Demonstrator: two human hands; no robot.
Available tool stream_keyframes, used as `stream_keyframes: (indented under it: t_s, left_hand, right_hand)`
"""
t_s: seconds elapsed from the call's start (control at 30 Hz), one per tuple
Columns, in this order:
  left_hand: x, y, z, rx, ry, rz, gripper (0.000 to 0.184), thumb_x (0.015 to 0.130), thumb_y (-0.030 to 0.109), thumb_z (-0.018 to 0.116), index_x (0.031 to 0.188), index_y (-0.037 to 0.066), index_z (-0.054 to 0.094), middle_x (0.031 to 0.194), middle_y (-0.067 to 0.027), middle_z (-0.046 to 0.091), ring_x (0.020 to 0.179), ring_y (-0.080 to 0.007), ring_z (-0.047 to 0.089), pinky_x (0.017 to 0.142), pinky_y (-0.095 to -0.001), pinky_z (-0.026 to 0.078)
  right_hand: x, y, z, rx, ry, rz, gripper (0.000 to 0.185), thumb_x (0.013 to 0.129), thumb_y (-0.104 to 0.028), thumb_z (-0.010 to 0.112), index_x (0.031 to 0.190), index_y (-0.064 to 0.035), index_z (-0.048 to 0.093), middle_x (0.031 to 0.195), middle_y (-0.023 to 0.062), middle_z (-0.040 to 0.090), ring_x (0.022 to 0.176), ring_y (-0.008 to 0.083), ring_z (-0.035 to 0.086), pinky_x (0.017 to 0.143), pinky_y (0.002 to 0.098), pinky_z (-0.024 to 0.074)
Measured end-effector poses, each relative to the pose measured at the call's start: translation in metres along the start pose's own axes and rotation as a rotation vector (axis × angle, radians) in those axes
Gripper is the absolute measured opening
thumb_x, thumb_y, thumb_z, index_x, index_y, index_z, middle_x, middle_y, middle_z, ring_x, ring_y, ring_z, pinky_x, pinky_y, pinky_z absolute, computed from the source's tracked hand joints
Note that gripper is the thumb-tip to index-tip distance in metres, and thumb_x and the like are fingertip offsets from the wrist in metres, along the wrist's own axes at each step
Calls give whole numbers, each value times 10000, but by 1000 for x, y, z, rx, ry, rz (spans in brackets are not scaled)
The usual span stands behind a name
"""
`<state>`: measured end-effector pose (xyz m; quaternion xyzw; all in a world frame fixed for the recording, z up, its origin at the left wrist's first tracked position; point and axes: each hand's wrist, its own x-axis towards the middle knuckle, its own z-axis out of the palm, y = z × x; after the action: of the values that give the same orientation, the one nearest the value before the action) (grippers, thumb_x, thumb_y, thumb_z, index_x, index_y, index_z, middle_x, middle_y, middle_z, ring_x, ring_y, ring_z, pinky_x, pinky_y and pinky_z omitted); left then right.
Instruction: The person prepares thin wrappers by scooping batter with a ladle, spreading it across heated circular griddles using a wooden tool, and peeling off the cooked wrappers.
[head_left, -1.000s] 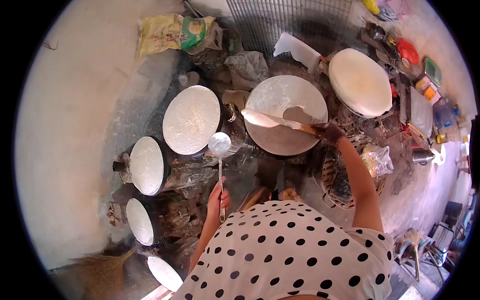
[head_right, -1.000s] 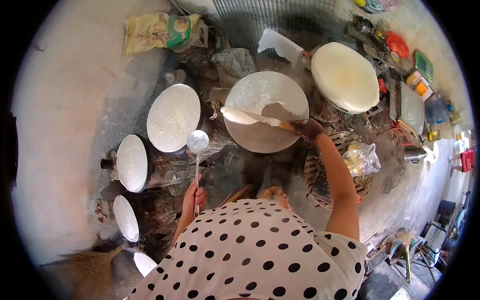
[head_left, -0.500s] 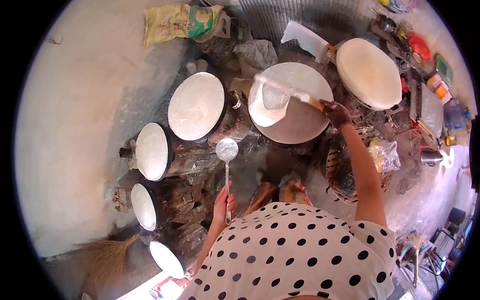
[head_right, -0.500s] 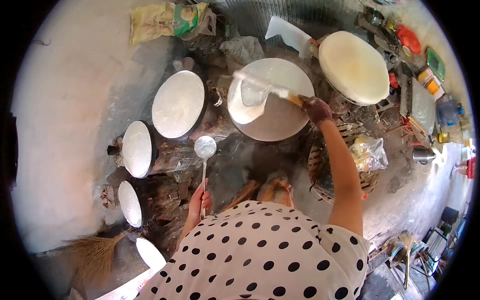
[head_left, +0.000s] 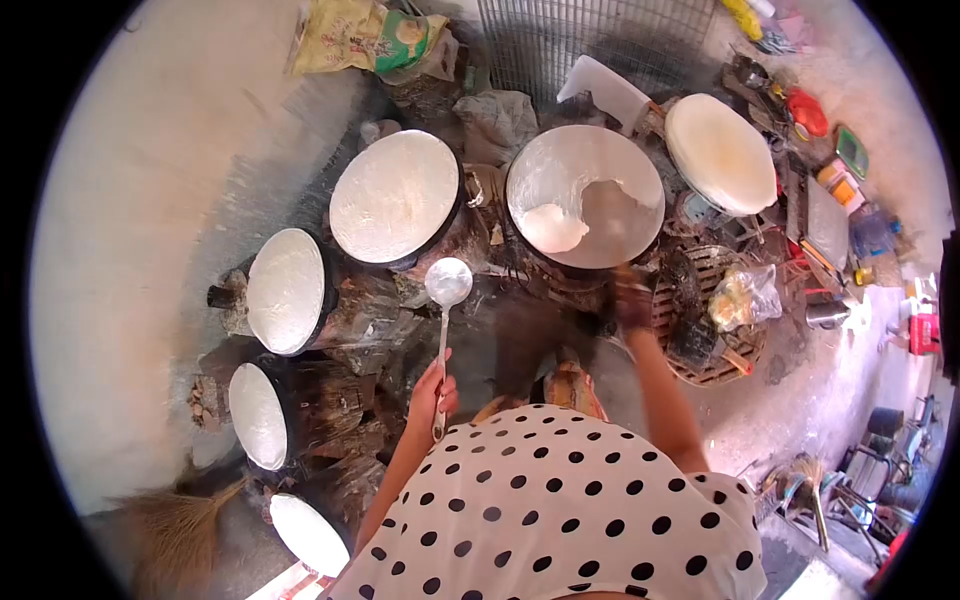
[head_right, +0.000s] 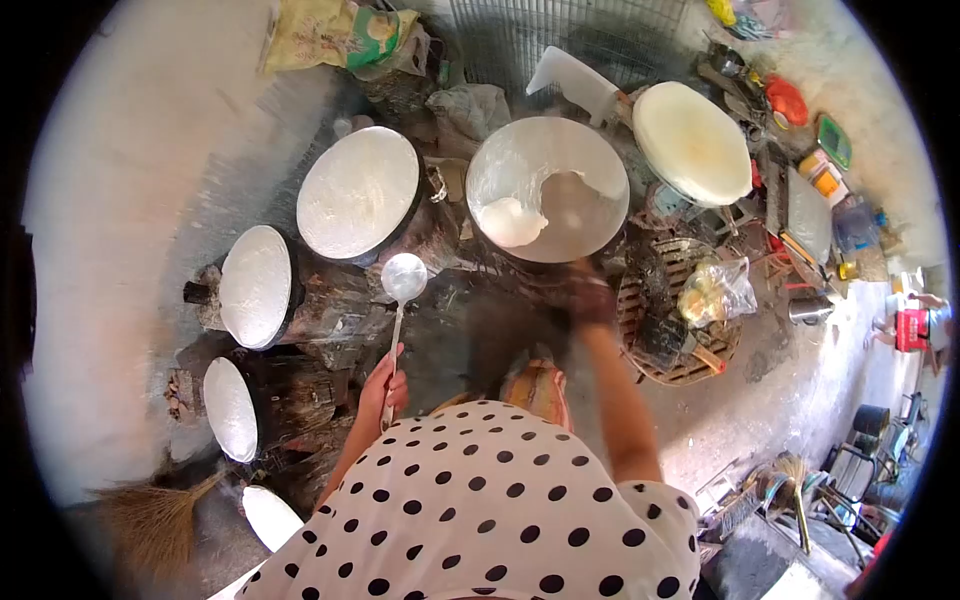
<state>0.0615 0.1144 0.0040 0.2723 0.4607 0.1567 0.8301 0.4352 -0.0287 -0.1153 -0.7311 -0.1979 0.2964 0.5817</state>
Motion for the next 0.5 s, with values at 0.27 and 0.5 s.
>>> stream_keyframes:
  t_s: [0.27, 0.5]
  left_hand:
    - [-15, 17, -73, -23, -86, -76, 390, 1014, 249, 362, 1393, 157, 370, 604, 23, 379, 372, -73, 321, 354, -247, 298]
    - [-33, 25, -118, -10, -44, -57, 385, 1018, 249, 353, 1393, 162, 370, 599, 23, 378, 367, -73, 323, 352, -243, 293]
  right_hand:
    - [18, 119, 176, -1069, 208, -232, 219, 900, -231, 500, 934, -49, 616, 727, 100, 632, 721, 273, 634, 630, 400, 503]
    - [31, 118, 223, -534, 454, 154, 301, 929, -309, 448, 1073, -79, 579, 735, 90, 613, 682, 256, 615, 547, 424, 466]
